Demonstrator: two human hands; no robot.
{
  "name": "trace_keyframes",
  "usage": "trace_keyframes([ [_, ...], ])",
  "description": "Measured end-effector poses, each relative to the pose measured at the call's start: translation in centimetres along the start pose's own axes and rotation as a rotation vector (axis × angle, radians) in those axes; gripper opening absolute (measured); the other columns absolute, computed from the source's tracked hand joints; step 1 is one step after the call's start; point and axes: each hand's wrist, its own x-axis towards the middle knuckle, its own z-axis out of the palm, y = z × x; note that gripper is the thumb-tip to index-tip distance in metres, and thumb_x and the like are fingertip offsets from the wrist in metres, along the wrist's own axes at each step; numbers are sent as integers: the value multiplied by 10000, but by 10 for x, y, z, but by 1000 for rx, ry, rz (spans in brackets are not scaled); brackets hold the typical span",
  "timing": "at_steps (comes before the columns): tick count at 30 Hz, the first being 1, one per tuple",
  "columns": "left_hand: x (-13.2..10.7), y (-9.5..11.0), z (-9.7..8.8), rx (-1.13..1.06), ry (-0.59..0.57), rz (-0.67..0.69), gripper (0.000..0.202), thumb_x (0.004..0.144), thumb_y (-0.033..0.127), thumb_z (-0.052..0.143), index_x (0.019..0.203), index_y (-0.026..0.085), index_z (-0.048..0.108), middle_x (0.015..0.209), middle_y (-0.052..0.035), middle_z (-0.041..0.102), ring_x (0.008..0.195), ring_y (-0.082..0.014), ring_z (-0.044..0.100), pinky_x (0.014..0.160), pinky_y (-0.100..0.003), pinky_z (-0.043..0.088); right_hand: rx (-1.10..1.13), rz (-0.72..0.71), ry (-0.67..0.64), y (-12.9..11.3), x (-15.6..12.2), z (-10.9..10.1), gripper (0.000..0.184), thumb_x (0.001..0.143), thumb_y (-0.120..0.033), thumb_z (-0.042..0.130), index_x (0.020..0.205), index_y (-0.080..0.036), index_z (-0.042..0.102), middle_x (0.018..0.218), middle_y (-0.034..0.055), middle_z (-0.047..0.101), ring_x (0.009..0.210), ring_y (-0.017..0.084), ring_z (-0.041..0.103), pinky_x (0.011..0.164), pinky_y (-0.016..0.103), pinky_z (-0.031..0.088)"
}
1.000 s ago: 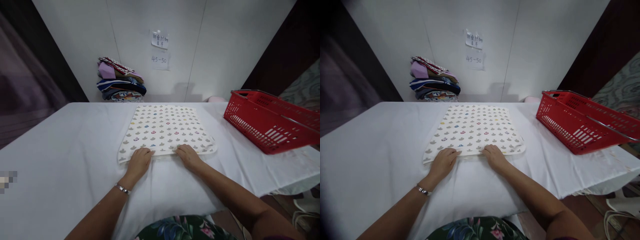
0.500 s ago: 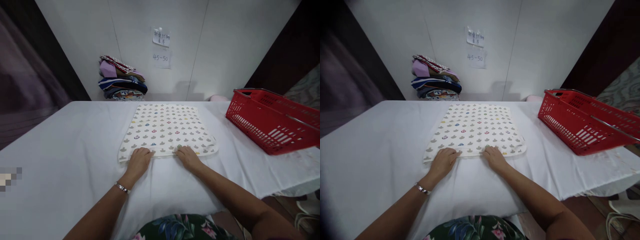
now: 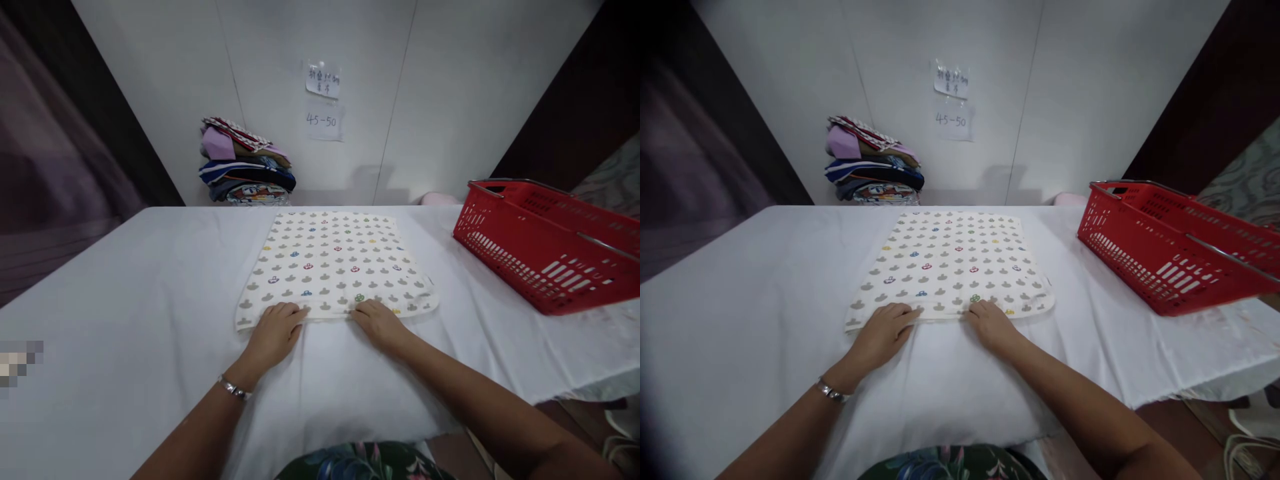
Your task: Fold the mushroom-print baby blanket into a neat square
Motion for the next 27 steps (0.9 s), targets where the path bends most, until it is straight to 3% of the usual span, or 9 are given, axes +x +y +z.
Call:
trace_keyframes([
  [8,2,4,-2,13,-35,-51,269,840,121,457,1039,219,609,942,-39,619,905,-195,539,812,-367,421,15,68,-107,0,12,-8,244,886,-85,360,810,-166,578,826,53,574,760,178,476,653,292,362],
  [14,3,-2,1,-59,-23,-42,254,914,220,401,1037,213,624,951,-44,615,899,-181,529,797,-350,424,184,75,-134,12,16,-16,264,754,-8,459,885,-190,598,887,37,604,841,170,527,705,269,408],
  [21,6,1,0,-35,-16,-48,251,920,192,370,929,184,621,880,-46,608,844,-176,525,755,-339,421,140,21,-151,13,16,-18,199,893,-150,427,856,-185,620,845,58,609,807,185,538,695,293,418],
  [27,4,2,-1,-2,-11,-40,259,916,179,367,868,190,621,851,-42,606,812,-168,525,730,-329,413,139,61,-121,14,13,-11,195,894,-133,427,867,-191,612,858,52,602,826,188,519,683,289,393],
])
